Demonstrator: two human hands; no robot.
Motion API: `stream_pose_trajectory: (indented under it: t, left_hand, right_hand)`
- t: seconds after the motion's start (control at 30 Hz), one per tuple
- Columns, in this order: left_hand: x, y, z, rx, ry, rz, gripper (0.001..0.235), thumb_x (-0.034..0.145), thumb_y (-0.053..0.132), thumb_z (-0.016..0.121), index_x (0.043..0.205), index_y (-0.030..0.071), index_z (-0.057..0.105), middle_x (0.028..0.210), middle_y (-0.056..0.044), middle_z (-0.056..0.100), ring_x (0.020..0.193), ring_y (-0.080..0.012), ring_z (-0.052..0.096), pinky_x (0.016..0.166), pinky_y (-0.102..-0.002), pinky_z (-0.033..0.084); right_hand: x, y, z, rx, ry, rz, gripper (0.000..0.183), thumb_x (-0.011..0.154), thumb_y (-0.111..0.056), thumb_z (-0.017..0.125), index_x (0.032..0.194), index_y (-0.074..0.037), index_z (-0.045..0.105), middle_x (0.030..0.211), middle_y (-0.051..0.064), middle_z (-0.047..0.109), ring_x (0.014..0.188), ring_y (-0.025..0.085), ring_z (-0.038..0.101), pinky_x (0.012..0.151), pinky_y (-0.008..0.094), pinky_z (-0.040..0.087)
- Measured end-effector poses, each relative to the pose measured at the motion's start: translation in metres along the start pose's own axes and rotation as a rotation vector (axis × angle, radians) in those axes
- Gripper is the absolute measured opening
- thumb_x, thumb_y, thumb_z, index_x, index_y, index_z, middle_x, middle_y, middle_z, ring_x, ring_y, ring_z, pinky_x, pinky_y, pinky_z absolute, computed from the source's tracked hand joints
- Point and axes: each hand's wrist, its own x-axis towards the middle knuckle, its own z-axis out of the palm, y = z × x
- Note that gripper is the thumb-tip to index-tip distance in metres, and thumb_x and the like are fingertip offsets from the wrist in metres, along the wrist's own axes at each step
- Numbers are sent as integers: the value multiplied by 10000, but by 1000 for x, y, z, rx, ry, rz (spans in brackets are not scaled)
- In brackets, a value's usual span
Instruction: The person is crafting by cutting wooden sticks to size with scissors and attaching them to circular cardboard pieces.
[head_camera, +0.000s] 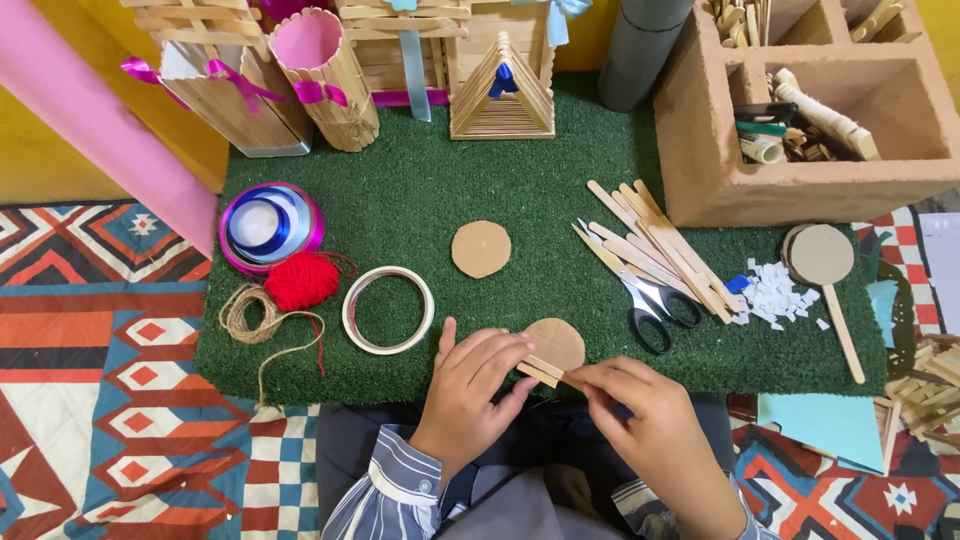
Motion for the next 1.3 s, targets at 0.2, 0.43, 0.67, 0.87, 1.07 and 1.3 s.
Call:
stream_pose_trajectory:
  t: [0.2, 0.43, 0.67, 0.87, 1.07, 1.3]
  left_hand:
    - [-2, -2, 2, 5, -2, 3, 377, 826, 126, 787, 1185, 128, 671, 1185, -13, 722, 1144, -202, 662, 1239, -547, 134]
    - [-4, -4, 4, 7, 10, 9, 275, 816, 122, 798, 1076, 129, 710, 1189, -21, 728, 1148, -209, 662, 1235, -540, 147]
    - [-3, -4, 3, 5, 8, 11, 257, 816, 117, 797, 1058, 130, 710, 1211, -13, 722, 1136, -197, 665, 1237, -536, 147]
    - [-2, -3, 2, 1, 12, 19, 242, 818, 115, 795, 1044, 124, 707, 1210, -14, 723, 1118, -198, 670, 1236, -534, 149]
    - [-3, -3, 3, 11, 11, 21, 225, 825, 112, 793, 1037, 122, 717, 1220, -17, 722, 1131, -200, 664, 1232, -534, 160]
    - [-2, 0, 1, 66, -4, 43, 212, 860, 113, 775, 1063, 117, 716, 1237, -19, 708, 1155, -189, 649, 1236, -512, 144]
  right_hand:
    - [3, -2, 0, 26, 1, 47, 243, 763, -3, 688, 954, -86, 812, 842, -9, 764, 569, 109, 608, 498, 239, 468]
    - [1, 1, 4, 13, 3, 48, 240, 748, 11, 699, 940, -83, 808, 828, -7, 746, 612, 113, 639, 530, 239, 498]
    - [-1, 0, 5, -76, -34, 34, 242, 760, -1, 704, 946, -119, 802, 815, -24, 727, 541, 118, 583, 496, 261, 479]
    - [-3, 2, 7, -106, -34, -17, 239, 772, -3, 701, 965, -122, 780, 841, -15, 707, 582, 144, 601, 529, 286, 493]
    - [-2, -5, 6, -150, -7, -80, 216, 778, -11, 701, 955, -116, 767, 869, -17, 707, 586, 157, 606, 536, 295, 494]
    - [-2, -8, 11, -175, 61, -188, 185, 753, 7, 709, 916, -76, 739, 911, 1, 706, 693, 175, 653, 629, 298, 532]
